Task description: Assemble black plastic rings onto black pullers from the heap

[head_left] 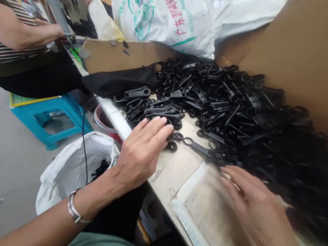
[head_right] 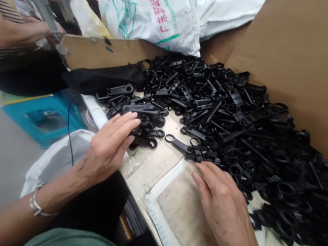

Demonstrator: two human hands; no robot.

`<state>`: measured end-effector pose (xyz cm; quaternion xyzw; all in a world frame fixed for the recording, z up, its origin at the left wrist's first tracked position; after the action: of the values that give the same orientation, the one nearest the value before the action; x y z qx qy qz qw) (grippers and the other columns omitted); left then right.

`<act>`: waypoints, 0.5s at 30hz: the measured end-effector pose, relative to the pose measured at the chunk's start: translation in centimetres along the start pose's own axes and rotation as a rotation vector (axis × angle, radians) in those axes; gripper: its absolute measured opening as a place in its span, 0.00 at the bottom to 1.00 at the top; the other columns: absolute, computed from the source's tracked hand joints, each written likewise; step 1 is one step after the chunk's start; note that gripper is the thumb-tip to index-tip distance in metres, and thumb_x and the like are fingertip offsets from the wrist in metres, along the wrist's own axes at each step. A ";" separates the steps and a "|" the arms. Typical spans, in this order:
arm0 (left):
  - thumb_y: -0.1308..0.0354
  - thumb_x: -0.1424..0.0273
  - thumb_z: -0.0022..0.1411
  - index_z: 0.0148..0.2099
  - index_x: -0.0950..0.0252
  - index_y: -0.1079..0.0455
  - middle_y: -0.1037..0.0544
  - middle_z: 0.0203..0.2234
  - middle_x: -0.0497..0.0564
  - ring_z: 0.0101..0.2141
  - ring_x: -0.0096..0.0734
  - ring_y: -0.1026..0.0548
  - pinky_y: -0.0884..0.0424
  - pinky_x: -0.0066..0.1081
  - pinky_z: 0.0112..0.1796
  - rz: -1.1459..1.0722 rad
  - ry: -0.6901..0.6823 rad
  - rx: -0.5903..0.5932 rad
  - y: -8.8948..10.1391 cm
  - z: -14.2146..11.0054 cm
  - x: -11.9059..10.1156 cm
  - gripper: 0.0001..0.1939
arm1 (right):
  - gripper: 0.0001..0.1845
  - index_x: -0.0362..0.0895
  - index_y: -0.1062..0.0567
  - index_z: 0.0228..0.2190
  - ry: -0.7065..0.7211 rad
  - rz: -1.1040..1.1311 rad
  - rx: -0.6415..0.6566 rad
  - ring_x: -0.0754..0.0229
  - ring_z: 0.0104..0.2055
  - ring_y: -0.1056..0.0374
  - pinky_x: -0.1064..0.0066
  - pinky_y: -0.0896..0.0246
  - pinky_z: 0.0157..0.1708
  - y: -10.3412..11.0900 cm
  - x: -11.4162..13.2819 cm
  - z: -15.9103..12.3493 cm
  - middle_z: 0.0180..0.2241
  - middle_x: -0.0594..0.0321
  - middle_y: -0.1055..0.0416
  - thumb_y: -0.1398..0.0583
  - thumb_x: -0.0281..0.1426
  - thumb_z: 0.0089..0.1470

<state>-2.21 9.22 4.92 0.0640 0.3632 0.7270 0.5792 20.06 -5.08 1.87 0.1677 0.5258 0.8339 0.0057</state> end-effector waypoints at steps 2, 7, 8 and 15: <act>0.55 0.75 0.73 0.64 0.67 0.34 0.31 0.64 0.60 0.66 0.42 0.36 0.44 0.50 0.67 0.139 0.013 0.048 -1.1 1.2 2.0 0.22 | 0.23 0.46 0.21 0.47 0.066 -0.127 -0.043 0.44 0.52 0.30 0.52 0.30 0.46 -0.7 0.1 1.7 0.52 0.55 0.26 0.51 0.44 0.69; 0.58 0.71 0.74 0.70 0.57 0.42 0.43 0.70 0.54 0.70 0.52 0.48 0.58 0.72 0.64 0.327 0.014 0.294 -5.1 2.5 3.3 0.25 | 0.16 0.44 0.24 0.48 0.139 -0.363 0.067 0.47 0.47 0.36 0.60 0.35 0.38 -3.5 1.0 5.4 0.49 0.55 0.28 0.47 0.37 0.67; 0.56 0.67 0.75 0.70 0.55 0.42 0.44 0.71 0.54 0.71 0.54 0.49 0.58 0.75 0.63 0.349 0.023 0.302 -5.4 2.7 3.3 0.24 | 0.14 0.44 0.24 0.47 0.158 -0.379 0.106 0.47 0.45 0.37 0.60 0.37 0.38 -4.1 1.2 5.9 0.47 0.55 0.28 0.45 0.37 0.66; 0.52 0.67 0.72 0.67 0.53 0.38 0.46 0.71 0.57 0.70 0.60 0.49 0.53 0.79 0.59 0.399 0.047 0.363 -6.5 3.9 3.3 0.23 | 0.09 0.46 0.25 0.34 0.170 -0.394 0.230 0.49 0.42 0.38 0.60 0.46 0.36 -5.6 1.5 7.5 0.37 0.56 0.27 0.44 0.31 0.65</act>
<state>3.90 14.31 2.82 0.2201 0.4809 0.7510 0.3952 19.83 4.31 0.32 -0.0092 0.6385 0.7624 0.1048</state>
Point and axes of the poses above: each hand's wrist, its own z-axis towards the middle knuckle, its own y-axis out of the back of the hand, x = y × z, the point moved 7 cm from there along z, towards the middle knuckle
